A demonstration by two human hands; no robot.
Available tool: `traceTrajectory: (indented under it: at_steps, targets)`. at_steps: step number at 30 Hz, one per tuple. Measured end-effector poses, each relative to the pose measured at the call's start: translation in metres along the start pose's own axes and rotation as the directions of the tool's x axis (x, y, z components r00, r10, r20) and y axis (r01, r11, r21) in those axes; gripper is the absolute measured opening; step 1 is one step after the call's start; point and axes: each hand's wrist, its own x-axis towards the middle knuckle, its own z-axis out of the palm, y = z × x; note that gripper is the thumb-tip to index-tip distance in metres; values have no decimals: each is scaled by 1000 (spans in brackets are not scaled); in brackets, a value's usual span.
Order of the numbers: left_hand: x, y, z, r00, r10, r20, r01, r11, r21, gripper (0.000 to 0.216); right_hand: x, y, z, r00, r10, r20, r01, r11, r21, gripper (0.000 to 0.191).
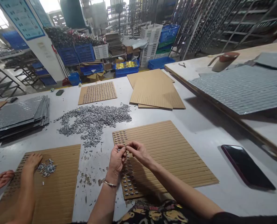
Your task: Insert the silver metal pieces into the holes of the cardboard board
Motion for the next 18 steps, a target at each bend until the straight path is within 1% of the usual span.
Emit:
traceTrajectory:
  at_steps: [3, 5, 7, 9, 11, 13, 15, 16, 17, 18]
  targets:
    - [-7, -5, 3, 998, 27, -64, -19, 993, 119, 35, -5, 7, -1, 991, 126, 37, -130, 982, 138, 32]
    - [-10, -10, 3, 996, 37, -78, -22, 982, 186, 35, -9, 14, -2, 978, 193, 75, -205, 955, 213, 31]
    - [-10, -14, 3, 996, 38, -77, -21, 976, 216, 35, -12, 20, -3, 971, 228, 74, -239, 939, 247, 30]
    - [-8, -17, 1, 998, -11, -55, 21, 984, 178, 35, -11, 26, -4, 967, 250, 38, -252, 936, 244, 30]
    - [-3, -16, -4, 995, -85, -52, 88, 994, 57, 33, -5, 32, -7, 967, 256, -12, -248, 945, 215, 30]
    - [3, -11, -13, 989, -116, -93, 109, 991, -76, 27, 7, 37, -14, 974, 220, -60, -211, 969, 126, 28]
    - [9, -3, -24, 978, -110, -176, 74, 977, -201, 19, 22, 41, -21, 987, 130, -93, -136, 988, -66, 22]
    - [12, 1, -29, 970, -110, -217, 53, 965, -256, 15, 30, 42, -25, 993, 77, -85, -93, 973, -212, 19]
    - [14, 5, -34, 961, -114, -251, 34, 952, -304, 11, 38, 43, -27, 998, 28, -62, -49, 929, -367, 17]
    - [15, 7, -38, 954, -124, -271, 24, 938, -347, 9, 44, 43, -29, 1000, -6, -26, -8, 863, -504, 17]
